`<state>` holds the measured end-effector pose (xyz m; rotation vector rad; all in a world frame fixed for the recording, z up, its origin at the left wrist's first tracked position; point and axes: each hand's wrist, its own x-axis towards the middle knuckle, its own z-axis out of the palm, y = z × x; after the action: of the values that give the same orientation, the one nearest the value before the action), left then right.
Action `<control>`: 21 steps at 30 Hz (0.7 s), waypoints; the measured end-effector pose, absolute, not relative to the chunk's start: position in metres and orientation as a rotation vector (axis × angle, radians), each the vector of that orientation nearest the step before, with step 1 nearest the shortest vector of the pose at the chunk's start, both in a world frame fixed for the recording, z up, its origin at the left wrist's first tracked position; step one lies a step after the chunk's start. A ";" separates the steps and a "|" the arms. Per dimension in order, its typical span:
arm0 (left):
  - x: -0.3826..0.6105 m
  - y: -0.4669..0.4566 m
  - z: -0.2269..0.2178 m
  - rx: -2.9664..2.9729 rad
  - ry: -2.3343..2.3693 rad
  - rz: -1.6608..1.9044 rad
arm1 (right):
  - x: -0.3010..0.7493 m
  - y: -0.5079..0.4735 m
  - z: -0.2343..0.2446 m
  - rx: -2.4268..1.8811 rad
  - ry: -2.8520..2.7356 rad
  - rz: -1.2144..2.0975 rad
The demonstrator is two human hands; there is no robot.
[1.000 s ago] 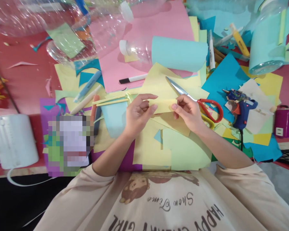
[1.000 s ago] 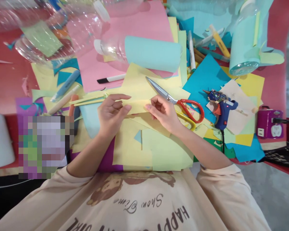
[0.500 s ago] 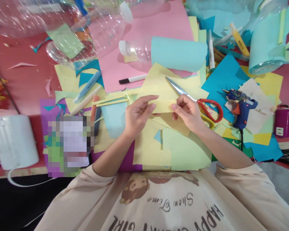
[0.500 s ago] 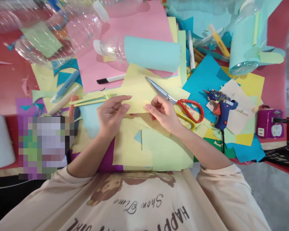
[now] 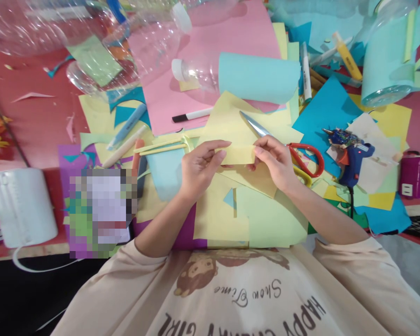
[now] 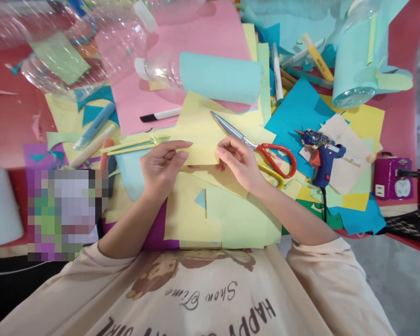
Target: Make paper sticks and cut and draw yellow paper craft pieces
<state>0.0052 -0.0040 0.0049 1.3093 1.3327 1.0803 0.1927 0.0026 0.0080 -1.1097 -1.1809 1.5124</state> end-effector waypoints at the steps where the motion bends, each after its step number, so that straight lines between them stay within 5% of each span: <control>1: 0.005 -0.004 0.004 1.316 1.338 1.073 | 0.193 0.002 0.008 -1.115 -1.181 1.501; 21: 0.004 -0.003 0.004 1.347 1.357 1.051 | 0.191 0.000 0.010 -1.168 -1.187 1.418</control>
<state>0.0041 -0.0029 0.0036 1.3471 1.3569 1.0508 0.1911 0.0003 0.0105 -1.1685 -1.1867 1.4179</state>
